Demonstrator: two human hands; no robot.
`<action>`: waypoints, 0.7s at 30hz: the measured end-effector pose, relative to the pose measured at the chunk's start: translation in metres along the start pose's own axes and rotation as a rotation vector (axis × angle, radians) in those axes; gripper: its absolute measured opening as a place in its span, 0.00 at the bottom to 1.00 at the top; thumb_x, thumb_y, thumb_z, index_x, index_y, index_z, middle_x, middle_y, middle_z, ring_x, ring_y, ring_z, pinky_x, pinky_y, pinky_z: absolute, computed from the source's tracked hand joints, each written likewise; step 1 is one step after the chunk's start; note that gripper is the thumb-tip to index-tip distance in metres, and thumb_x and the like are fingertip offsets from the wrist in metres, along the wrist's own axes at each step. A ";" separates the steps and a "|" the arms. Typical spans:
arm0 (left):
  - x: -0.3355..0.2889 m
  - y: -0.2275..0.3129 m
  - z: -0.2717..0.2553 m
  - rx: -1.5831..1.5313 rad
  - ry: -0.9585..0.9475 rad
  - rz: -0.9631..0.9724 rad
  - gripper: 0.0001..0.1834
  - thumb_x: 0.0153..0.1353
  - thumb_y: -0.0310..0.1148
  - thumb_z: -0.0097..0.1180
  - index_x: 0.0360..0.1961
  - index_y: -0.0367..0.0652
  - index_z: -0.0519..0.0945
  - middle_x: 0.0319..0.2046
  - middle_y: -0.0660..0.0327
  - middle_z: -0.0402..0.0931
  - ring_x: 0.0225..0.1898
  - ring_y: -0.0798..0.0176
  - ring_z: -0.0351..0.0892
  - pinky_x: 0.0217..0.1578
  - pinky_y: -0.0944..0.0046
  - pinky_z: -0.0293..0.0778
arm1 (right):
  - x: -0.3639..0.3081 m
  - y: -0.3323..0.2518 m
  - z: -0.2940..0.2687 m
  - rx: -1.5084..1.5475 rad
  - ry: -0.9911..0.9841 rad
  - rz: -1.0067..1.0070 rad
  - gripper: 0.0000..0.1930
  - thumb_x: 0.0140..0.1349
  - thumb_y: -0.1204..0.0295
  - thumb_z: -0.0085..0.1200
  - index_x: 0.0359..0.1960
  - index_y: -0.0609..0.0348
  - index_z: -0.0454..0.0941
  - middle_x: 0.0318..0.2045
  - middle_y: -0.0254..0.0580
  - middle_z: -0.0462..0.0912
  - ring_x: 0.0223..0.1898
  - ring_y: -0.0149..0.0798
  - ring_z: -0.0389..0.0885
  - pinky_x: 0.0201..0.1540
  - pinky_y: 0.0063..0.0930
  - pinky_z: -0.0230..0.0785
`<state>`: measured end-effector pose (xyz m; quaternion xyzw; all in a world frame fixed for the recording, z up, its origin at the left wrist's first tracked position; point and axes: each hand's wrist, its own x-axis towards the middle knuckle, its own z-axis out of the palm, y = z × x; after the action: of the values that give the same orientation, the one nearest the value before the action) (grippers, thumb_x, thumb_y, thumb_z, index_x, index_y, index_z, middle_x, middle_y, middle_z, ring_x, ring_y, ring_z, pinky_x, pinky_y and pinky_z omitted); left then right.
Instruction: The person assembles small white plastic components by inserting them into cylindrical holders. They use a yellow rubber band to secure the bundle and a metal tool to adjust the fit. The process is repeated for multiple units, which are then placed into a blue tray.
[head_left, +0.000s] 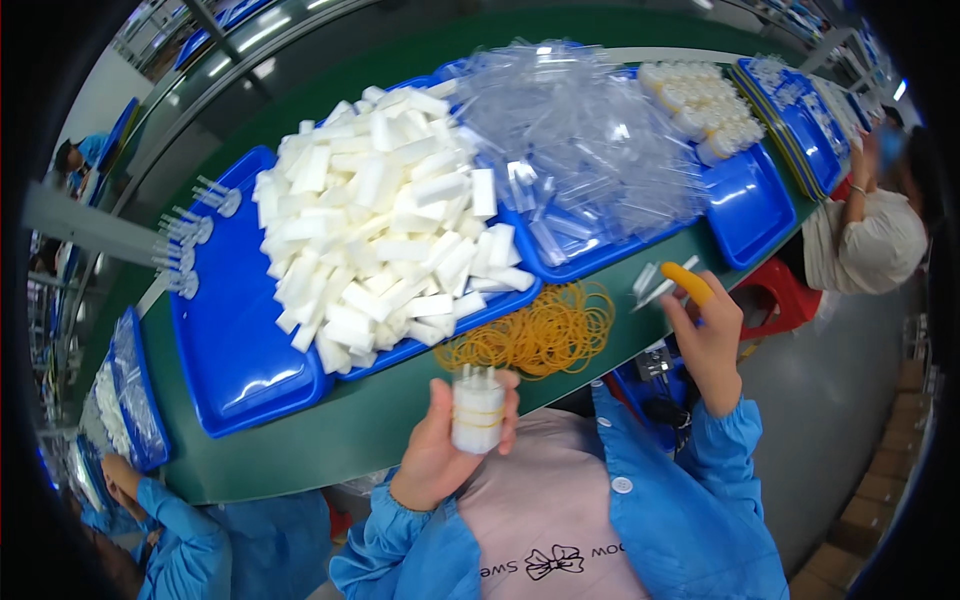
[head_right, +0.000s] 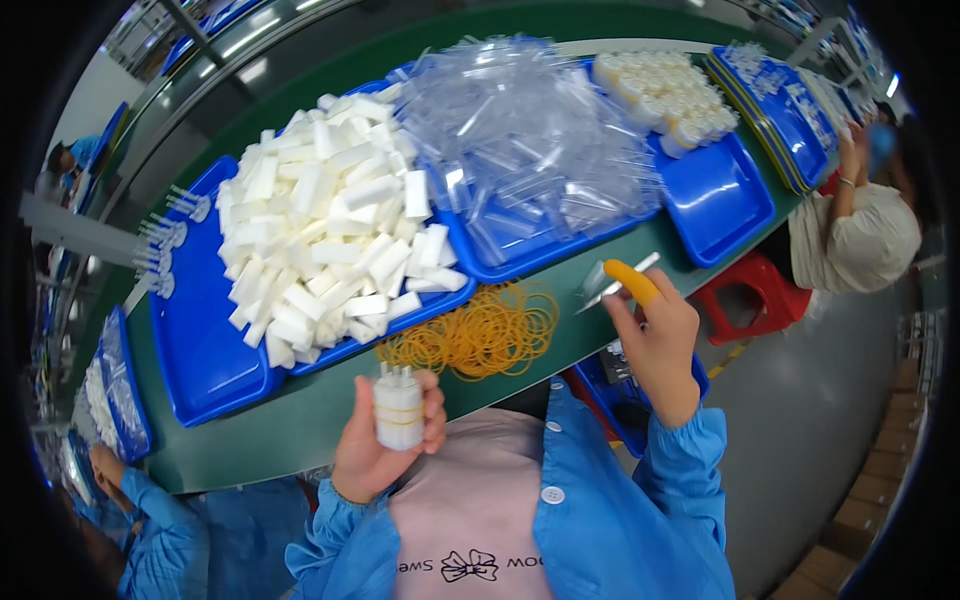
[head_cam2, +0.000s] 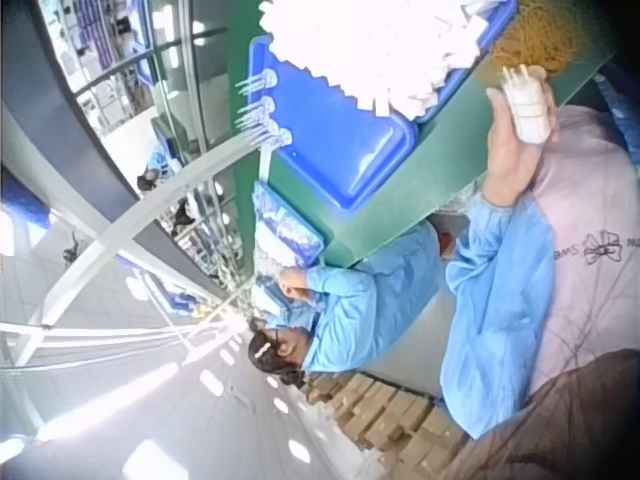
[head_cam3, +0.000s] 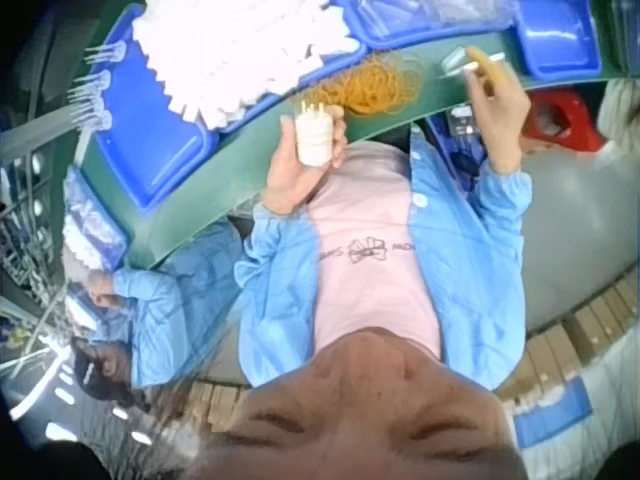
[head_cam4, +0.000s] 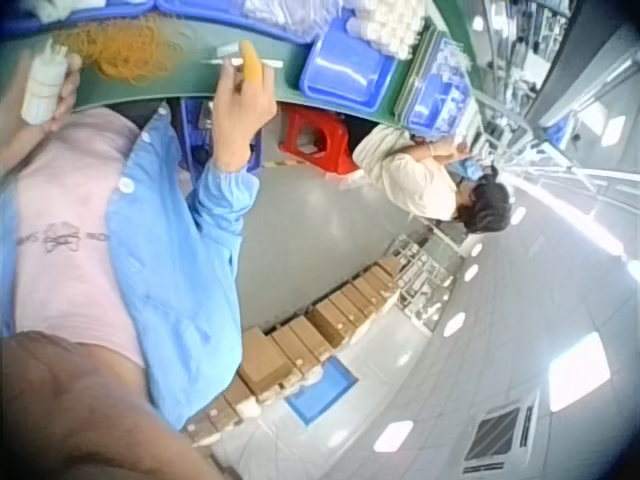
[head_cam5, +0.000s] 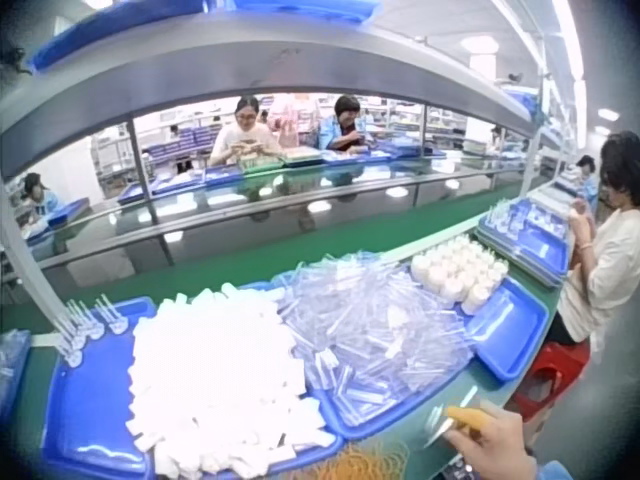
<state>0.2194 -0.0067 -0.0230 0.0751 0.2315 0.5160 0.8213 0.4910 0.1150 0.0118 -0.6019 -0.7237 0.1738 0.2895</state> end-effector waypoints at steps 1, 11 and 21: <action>0.001 -0.002 0.001 -0.006 -0.001 0.001 0.38 0.64 0.64 0.29 0.55 0.38 0.66 0.40 0.58 0.68 0.34 0.60 0.68 0.34 0.61 0.66 | -0.006 -0.012 0.002 0.173 -0.015 -0.075 0.19 0.47 0.78 0.60 0.44 0.57 0.80 0.27 0.37 0.76 0.25 0.31 0.75 0.29 0.24 0.67; 0.000 -0.004 0.014 0.213 0.067 0.116 0.34 0.63 0.50 0.50 0.62 0.40 0.59 0.52 0.63 0.69 0.52 0.70 0.69 0.54 0.66 0.65 | -0.023 -0.113 0.035 0.058 -0.461 -0.657 0.41 0.33 0.58 0.70 0.53 0.62 0.72 0.49 0.47 0.68 0.49 0.49 0.69 0.50 0.42 0.60; -0.003 0.008 0.008 0.082 -0.059 -0.006 0.34 0.64 0.49 0.49 0.62 0.35 0.58 0.56 0.53 0.67 0.57 0.56 0.68 0.57 0.57 0.65 | -0.023 -0.097 0.050 0.482 -0.532 -0.469 0.35 0.35 0.66 0.71 0.50 0.61 0.75 0.47 0.46 0.69 0.46 0.47 0.70 0.45 0.35 0.66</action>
<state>0.2155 -0.0043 -0.0120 0.1230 0.2283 0.5010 0.8257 0.3868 0.0765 0.0265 -0.2702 -0.8291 0.4166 0.2568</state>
